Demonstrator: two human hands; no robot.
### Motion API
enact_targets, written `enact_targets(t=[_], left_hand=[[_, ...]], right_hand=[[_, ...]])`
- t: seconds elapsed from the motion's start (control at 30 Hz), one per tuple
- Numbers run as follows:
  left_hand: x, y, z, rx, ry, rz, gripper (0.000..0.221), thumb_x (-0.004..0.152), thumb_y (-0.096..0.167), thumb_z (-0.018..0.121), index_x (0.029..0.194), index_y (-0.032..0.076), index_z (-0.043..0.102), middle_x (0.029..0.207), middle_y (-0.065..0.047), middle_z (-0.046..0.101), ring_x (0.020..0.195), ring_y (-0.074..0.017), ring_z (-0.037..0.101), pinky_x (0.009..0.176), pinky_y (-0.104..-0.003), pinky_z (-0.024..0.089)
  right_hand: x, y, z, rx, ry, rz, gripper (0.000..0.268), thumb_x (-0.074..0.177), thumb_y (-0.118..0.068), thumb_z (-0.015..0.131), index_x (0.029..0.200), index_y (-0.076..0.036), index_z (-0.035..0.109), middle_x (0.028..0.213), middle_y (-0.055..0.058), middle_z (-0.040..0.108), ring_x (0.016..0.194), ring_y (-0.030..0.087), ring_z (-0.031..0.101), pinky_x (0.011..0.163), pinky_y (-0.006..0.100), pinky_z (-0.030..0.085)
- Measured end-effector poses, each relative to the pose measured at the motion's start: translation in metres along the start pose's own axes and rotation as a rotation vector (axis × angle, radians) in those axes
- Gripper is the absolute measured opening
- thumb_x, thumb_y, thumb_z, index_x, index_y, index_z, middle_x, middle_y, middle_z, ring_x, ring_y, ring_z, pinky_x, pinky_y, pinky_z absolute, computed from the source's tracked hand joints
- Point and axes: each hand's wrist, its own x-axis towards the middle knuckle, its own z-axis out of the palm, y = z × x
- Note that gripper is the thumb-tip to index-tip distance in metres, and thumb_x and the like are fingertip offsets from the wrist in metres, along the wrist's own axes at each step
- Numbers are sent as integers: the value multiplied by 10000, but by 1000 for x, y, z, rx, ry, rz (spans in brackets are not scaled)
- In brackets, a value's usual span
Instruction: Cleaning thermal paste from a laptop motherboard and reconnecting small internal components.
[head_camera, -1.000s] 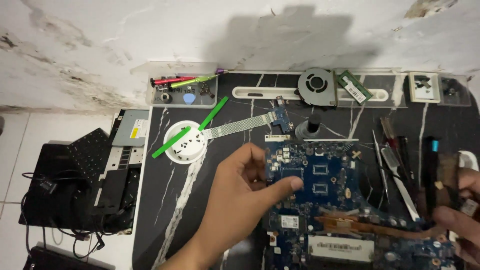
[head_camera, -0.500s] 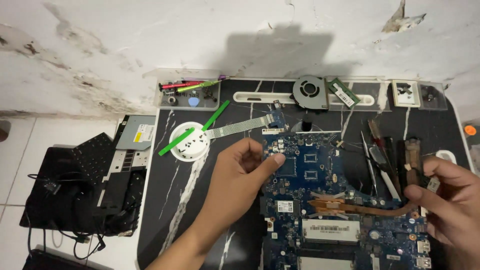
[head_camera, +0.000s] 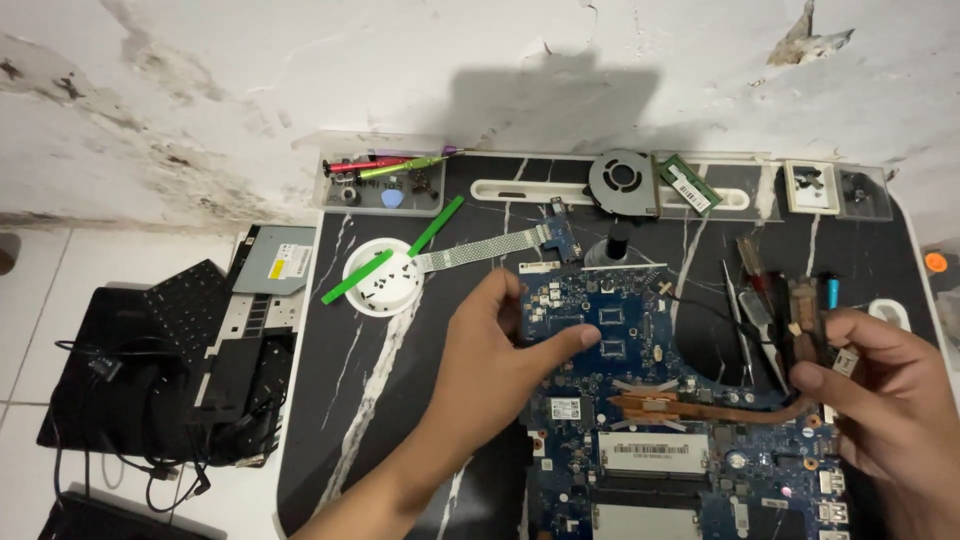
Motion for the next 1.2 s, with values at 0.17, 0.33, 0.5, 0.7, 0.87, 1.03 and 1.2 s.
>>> enact_targets(t=[0.17, 0.33, 0.5, 0.7, 0.87, 1.03, 1.2], left_hand=[[1, -4, -2, -54, 2, 78, 493, 945, 385, 808, 863, 181, 366, 761, 13, 254, 705, -141, 249, 673, -385, 290], [-1, 3, -1, -78, 26, 63, 455, 1001, 394, 745, 842, 174, 380, 743, 19, 243, 692, -124, 236, 648, -367, 274], [-7, 14, 3, 141, 1, -92, 648, 800, 539, 887, 964, 173, 378, 859, 2, 284, 775, -155, 285, 699, -407, 295], [-4, 6, 6, 220, 16, -62, 655, 817, 551, 886, 1024, 163, 399, 875, -4, 280, 767, -158, 274, 688, -423, 297], [-3, 11, 2, 188, 6, -62, 598, 838, 482, 893, 987, 162, 410, 884, 1, 368, 781, -153, 343, 694, -384, 339], [-3, 11, -1, 189, -10, -18, 570, 883, 444, 868, 971, 164, 379, 888, 1, 306, 797, -164, 304, 702, -365, 304], [-4, 20, 0, 161, 10, -78, 541, 892, 456, 844, 931, 163, 392, 843, 12, 395, 739, -136, 364, 674, -356, 339]], right_hand=[[1, 17, -10, 9, 25, 15, 218, 866, 56, 718, 1028, -38, 606, 917, 66, 597, 775, 163, 599, 645, 284, 518], [0, 17, -7, 18, 47, 25, 209, 869, 34, 719, 1011, -55, 594, 960, 47, 605, 808, 136, 589, 652, 269, 494], [0, 25, -7, 46, 31, 28, 271, 812, 88, 739, 1015, -43, 616, 923, 62, 641, 777, 137, 606, 605, 284, 551], [0, 12, -4, -44, -31, 174, 340, 825, 110, 720, 1090, -42, 571, 736, 173, 564, 522, 335, 673, 487, 524, 746], [2, 11, -1, -48, -51, 95, 265, 835, 64, 713, 1020, -39, 555, 651, 103, 459, 435, 210, 477, 406, 422, 529], [2, 7, 0, -62, -35, 104, 244, 849, 55, 724, 991, -53, 558, 712, 113, 542, 363, 139, 323, 299, 374, 295], [3, 7, 1, -22, -87, 31, 182, 837, 25, 757, 912, -56, 613, 792, 87, 607, 657, 201, 640, 519, 377, 585]])
